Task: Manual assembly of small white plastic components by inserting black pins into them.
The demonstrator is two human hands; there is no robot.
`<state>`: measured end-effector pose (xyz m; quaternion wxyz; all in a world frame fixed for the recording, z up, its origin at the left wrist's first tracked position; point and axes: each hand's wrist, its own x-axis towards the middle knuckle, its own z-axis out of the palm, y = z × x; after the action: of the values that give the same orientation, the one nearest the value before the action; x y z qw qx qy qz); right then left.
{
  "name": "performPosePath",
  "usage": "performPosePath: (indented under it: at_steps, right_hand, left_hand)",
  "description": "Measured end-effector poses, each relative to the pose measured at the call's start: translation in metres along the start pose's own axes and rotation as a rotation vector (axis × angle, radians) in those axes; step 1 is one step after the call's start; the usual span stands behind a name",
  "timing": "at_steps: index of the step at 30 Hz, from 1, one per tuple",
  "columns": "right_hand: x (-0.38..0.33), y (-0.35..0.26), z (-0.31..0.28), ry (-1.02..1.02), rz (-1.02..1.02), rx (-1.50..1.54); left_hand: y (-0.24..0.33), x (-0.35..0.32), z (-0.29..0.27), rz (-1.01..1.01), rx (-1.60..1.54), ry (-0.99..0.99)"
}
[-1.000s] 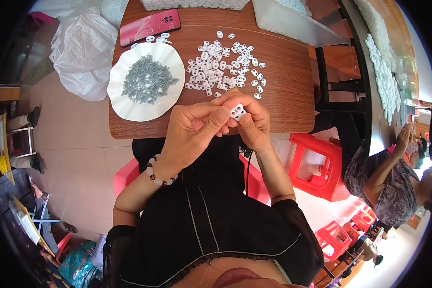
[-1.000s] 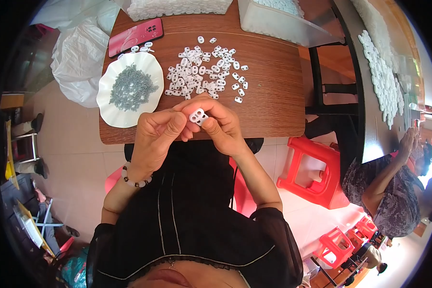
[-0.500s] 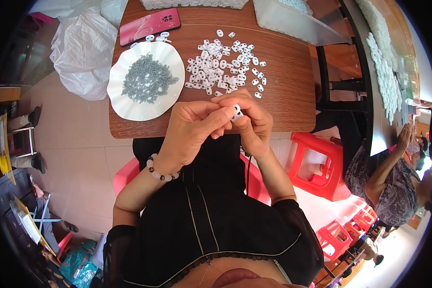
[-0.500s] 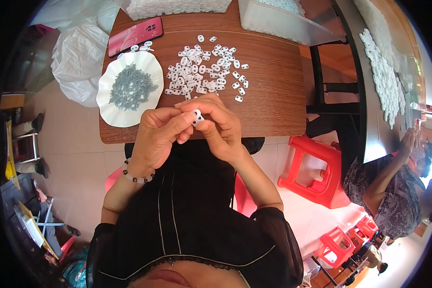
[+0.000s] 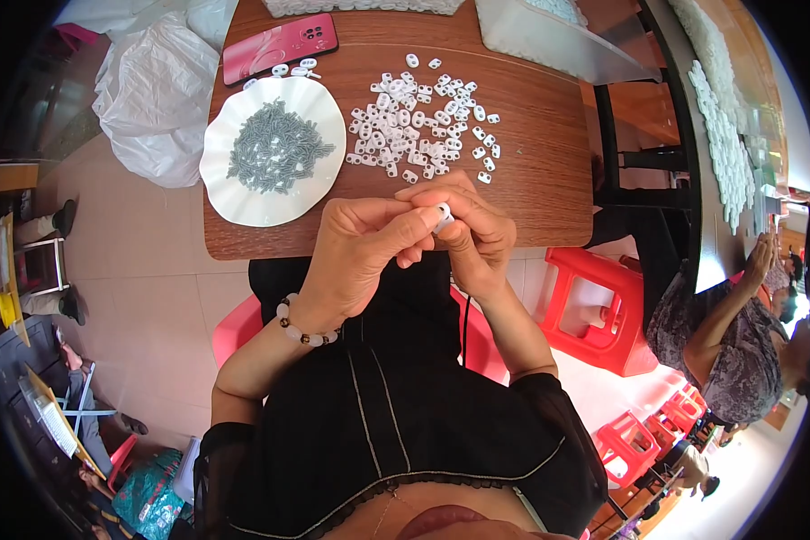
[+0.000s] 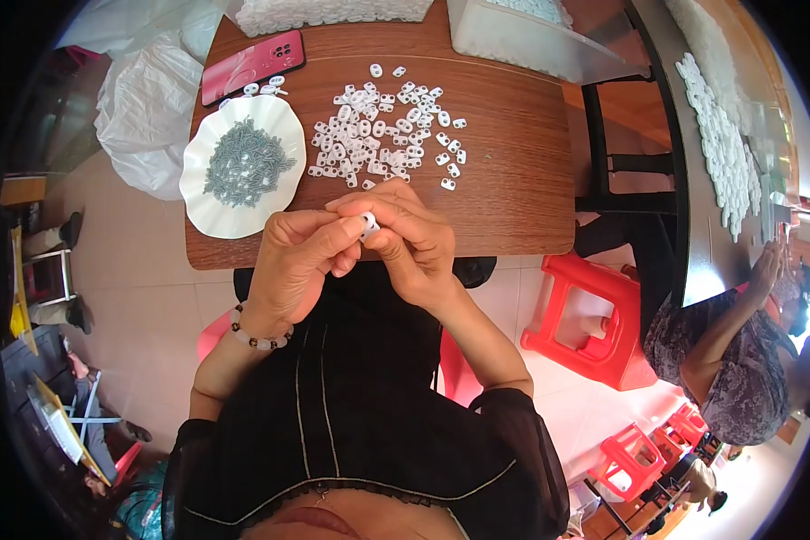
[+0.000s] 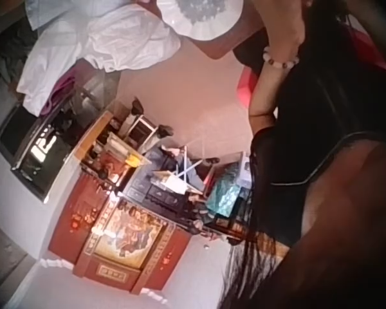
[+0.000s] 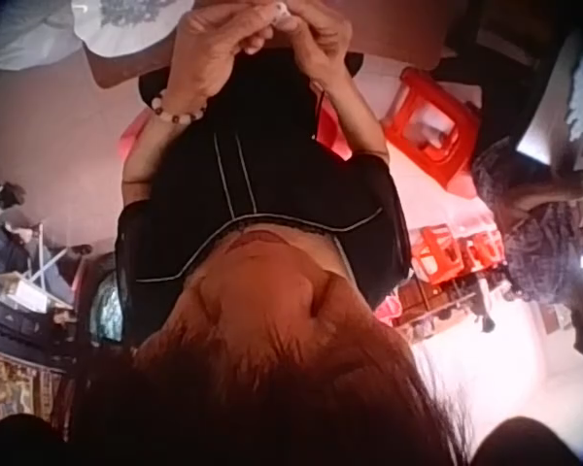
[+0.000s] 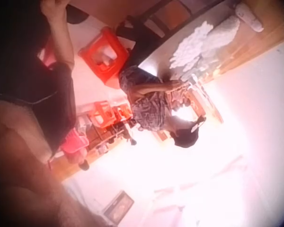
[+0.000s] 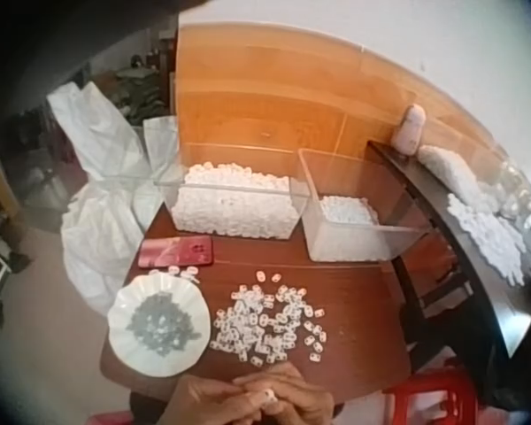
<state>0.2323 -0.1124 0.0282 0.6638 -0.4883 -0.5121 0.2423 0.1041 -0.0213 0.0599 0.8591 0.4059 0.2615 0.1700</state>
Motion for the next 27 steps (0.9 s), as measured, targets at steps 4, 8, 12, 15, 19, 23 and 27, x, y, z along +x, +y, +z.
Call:
performPosePath:
  at_steps: [4, 8, 12, 15, 19, 23, 27]
  right_hand:
    - [-0.004, 0.002, 0.002, 0.04, 0.026, 0.019]
    - [-0.006, 0.006, 0.004, 0.078, 0.017, 0.006]
    - [-0.008, 0.008, 0.007, 0.103, 0.064, 0.001]
    - [-0.007, 0.011, 0.007, 0.126, 0.014, 0.007]
    - [-0.003, 0.013, 0.001, 0.084, 0.112, 0.102]
    - [0.0, 0.018, -0.002, 0.027, 0.179, 0.206]
    - [0.0, 0.023, -0.004, 0.001, 0.199, 0.264]
  left_hand:
    - [-0.002, -0.001, 0.002, 0.006, 0.01, 0.03]
    - [-0.003, 0.001, 0.0, 0.018, -0.013, 0.0]
    - [-0.006, 0.002, 0.0, 0.015, -0.007, 0.013]
    - [-0.008, 0.005, -0.002, 0.015, -0.024, 0.006]
    - [-0.007, 0.009, -0.002, 0.029, -0.028, -0.007]
    - [-0.01, 0.015, -0.001, 0.061, 0.006, 0.031]
    - [-0.012, 0.019, -0.004, 0.117, 0.052, 0.032]
